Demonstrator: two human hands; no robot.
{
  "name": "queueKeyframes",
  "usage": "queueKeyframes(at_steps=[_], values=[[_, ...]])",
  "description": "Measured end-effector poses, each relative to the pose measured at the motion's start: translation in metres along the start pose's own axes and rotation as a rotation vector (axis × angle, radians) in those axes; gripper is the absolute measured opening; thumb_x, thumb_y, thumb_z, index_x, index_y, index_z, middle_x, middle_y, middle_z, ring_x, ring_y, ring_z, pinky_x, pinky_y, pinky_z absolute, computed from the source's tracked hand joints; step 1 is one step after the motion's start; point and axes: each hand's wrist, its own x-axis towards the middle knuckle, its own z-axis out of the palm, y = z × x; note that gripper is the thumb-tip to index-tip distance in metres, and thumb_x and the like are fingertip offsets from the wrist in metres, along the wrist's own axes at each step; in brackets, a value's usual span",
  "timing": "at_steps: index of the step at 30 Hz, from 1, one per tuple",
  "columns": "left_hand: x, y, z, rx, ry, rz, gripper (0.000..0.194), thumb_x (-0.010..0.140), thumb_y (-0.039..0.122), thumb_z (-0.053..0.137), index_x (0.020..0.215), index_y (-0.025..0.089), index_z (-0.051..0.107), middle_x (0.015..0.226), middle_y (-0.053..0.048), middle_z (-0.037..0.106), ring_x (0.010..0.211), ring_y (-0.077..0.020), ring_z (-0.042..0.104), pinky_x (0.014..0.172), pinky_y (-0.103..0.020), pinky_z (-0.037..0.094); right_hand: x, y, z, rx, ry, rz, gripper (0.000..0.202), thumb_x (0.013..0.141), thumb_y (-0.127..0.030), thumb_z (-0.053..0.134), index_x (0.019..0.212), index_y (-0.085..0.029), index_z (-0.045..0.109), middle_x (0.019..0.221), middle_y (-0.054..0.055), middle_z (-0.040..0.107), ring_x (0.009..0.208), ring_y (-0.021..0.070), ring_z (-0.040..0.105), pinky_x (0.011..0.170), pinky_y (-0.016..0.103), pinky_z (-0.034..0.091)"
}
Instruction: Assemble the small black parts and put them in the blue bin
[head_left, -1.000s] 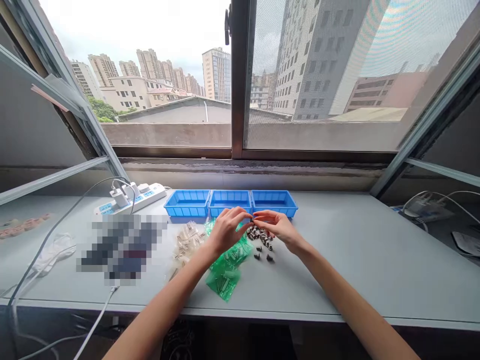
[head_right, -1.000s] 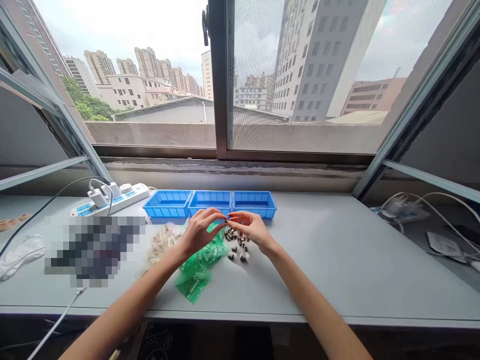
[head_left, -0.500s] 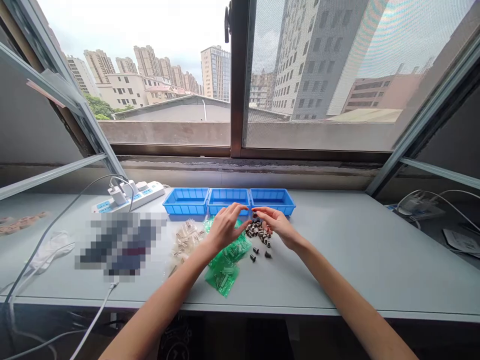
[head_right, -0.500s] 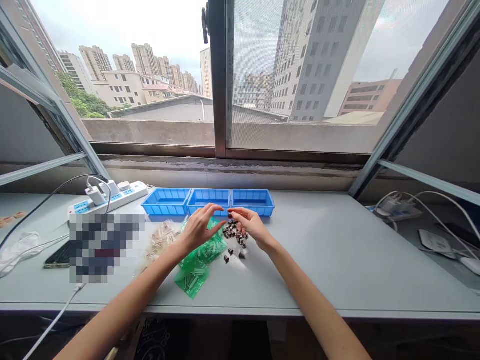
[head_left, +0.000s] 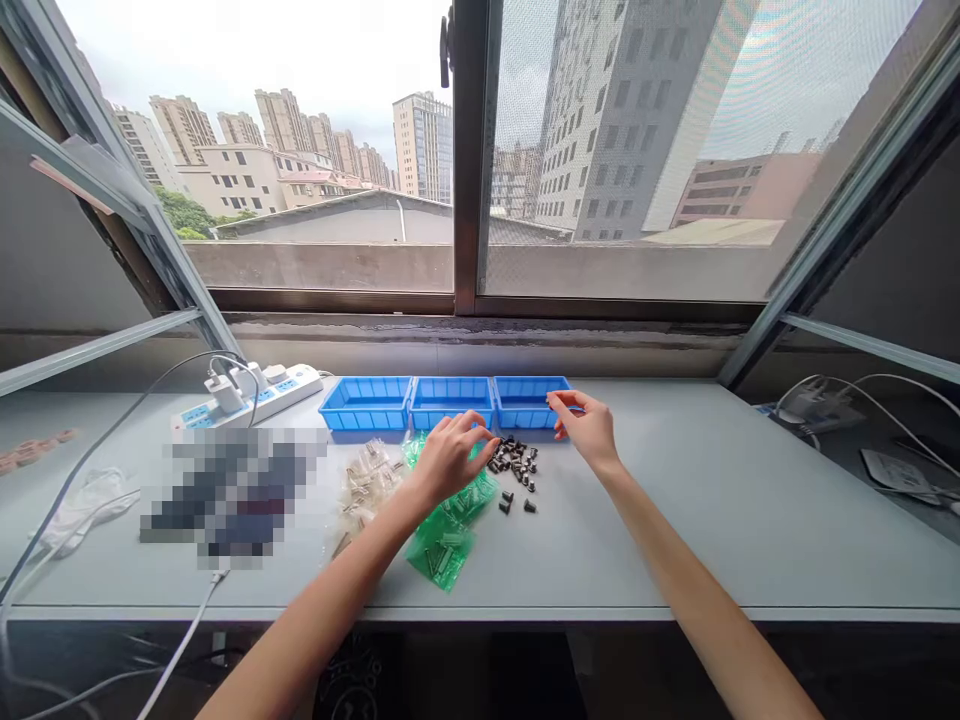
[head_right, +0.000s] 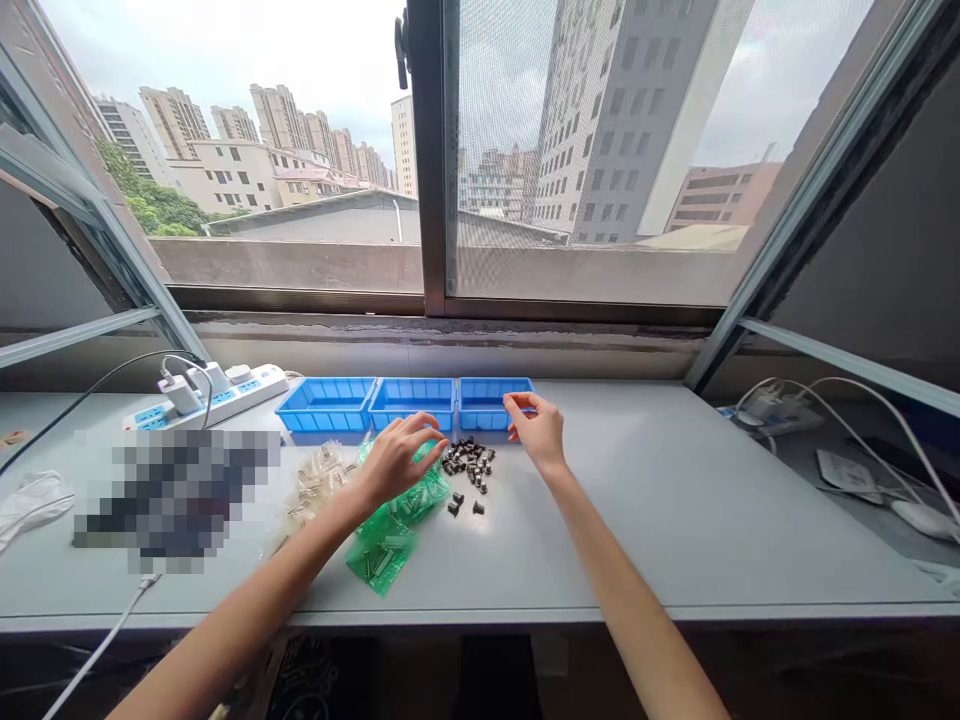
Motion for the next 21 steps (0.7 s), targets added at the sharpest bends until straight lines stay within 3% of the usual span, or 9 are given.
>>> queueKeyframes(at_steps=[7,14,18,21], values=[[0.0,-0.001,0.002,-0.038,-0.044,-0.009,0.018,0.089,0.025,0.042,0.082,0.018,0.058,0.087,-0.002,0.061,0.075,-0.0142,0.057,0.066,-0.028,0.042,0.0,0.004,0.001,-0.027,-0.074,0.027,0.047,0.059,-0.058,0.066,0.077,-0.015,0.068,0.071,0.005,0.066,0.045,0.0093,0.052,0.036,0.023,0.049],[-0.001,-0.004,0.0,-0.045,-0.062,-0.052,0.016,0.089,0.024,0.041,0.089,0.019,0.056,0.09,-0.002,0.061,0.078,-0.0153,0.058,0.067,-0.029,0.042,0.004,-0.007,-0.015,-0.111,0.138,-0.089,0.044,0.064,-0.055,0.063,0.083,-0.015,0.067,0.079,0.007,0.066,0.046,0.0106,0.054,0.038,0.025,0.051],[-0.001,-0.004,0.001,-0.053,-0.063,-0.045,0.016,0.089,0.024,0.041,0.09,0.019,0.056,0.09,-0.002,0.061,0.08,-0.0158,0.059,0.068,-0.029,0.042,0.003,0.0,-0.009,-0.087,0.031,-0.057,0.042,0.066,-0.052,0.063,0.086,-0.016,0.067,0.081,0.006,0.066,0.047,0.0111,0.055,0.038,0.025,0.051],[0.0,-0.003,0.0,-0.05,-0.062,-0.029,0.015,0.089,0.023,0.042,0.09,0.019,0.056,0.089,-0.002,0.06,0.081,-0.0159,0.058,0.068,-0.029,0.043,0.0,0.002,-0.001,-0.05,-0.101,-0.016,0.046,0.064,-0.048,0.065,0.098,-0.017,0.066,0.094,0.008,0.066,0.052,0.0118,0.058,0.04,0.025,0.052]])
